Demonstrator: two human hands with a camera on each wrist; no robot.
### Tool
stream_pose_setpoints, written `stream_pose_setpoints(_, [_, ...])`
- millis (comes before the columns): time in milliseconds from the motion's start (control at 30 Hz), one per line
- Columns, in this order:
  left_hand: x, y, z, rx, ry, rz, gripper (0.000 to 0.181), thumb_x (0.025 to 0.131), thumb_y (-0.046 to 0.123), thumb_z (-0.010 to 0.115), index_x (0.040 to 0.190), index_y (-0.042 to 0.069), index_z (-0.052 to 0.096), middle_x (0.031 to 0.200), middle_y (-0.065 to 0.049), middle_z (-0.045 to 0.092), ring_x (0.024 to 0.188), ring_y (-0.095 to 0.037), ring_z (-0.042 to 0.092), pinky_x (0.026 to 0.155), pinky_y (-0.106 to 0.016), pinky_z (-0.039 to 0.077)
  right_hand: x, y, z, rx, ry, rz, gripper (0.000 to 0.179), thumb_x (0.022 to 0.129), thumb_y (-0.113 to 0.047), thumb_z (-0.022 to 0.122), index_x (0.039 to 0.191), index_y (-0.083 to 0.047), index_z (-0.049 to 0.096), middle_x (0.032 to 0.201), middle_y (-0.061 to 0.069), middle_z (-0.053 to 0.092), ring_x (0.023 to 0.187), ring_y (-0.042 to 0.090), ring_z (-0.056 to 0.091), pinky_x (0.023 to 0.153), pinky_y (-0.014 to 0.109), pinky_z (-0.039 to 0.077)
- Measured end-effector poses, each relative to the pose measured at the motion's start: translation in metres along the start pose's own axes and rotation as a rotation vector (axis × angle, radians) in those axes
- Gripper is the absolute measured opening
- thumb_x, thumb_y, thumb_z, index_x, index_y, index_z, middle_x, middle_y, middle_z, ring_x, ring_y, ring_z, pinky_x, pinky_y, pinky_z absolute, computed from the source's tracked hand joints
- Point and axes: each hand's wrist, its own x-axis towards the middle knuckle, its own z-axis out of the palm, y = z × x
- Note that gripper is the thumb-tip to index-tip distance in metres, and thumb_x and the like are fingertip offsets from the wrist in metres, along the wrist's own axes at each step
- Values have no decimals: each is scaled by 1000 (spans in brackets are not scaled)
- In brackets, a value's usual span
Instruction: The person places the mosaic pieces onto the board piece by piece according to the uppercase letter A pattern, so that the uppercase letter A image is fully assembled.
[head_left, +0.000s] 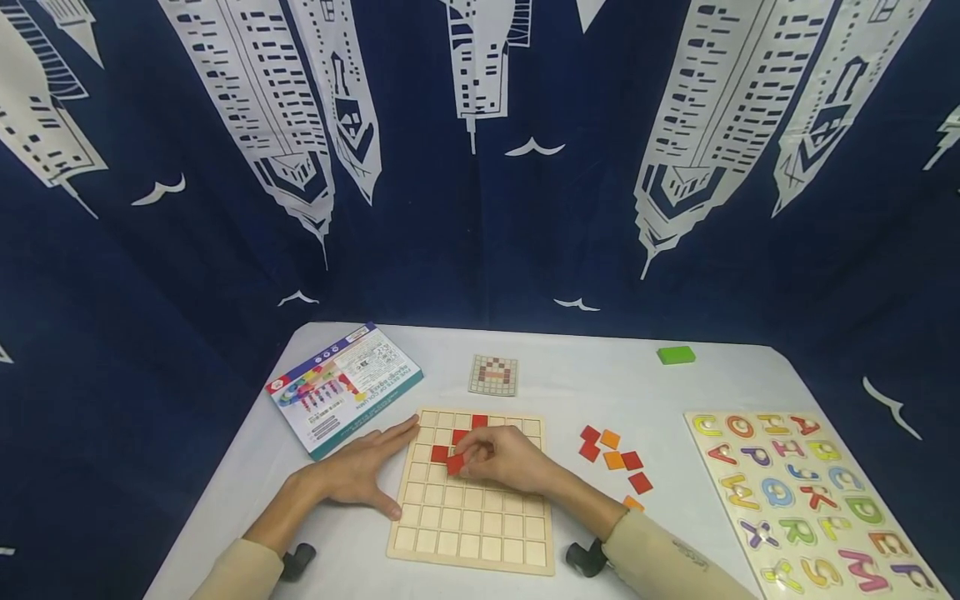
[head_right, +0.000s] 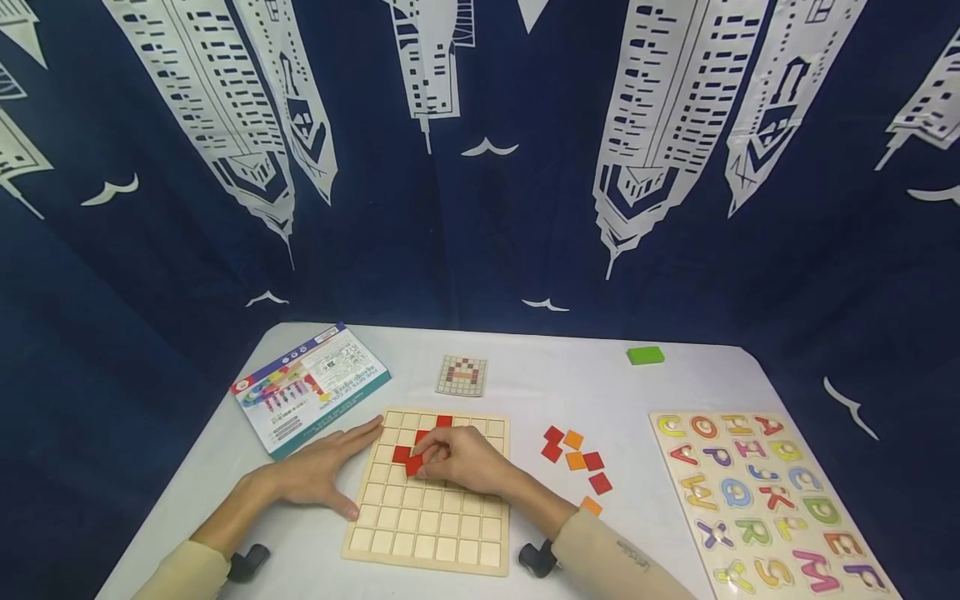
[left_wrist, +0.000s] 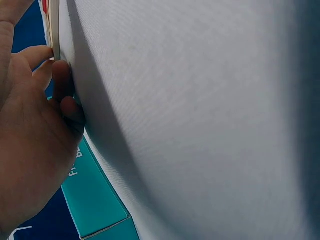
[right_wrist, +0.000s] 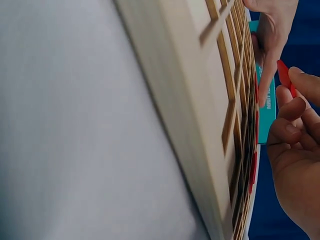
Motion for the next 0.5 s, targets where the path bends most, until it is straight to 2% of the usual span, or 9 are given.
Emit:
stream_pose_setpoints(300, [0, 0, 1, -7, 4, 2, 131, 59, 68, 85, 162, 19, 21, 170, 6, 8, 154, -32, 18, 123, -57, 19, 3, -4, 8, 45, -32, 71, 23, 84, -19, 81, 105, -17, 72, 85, -4, 69, 71, 8, 65, 66, 21, 53])
stream_pose_setpoints(500, [-1, -2, 2, -11, 5, 1, 131, 59, 68, 84, 162, 20, 20, 170, 6, 7, 152, -38, 19, 121, -59, 22, 7, -5, 14, 2, -34, 77, 21, 85, -17, 81, 103, -15, 72, 83, -5, 68, 69, 7, 61, 65, 20, 51])
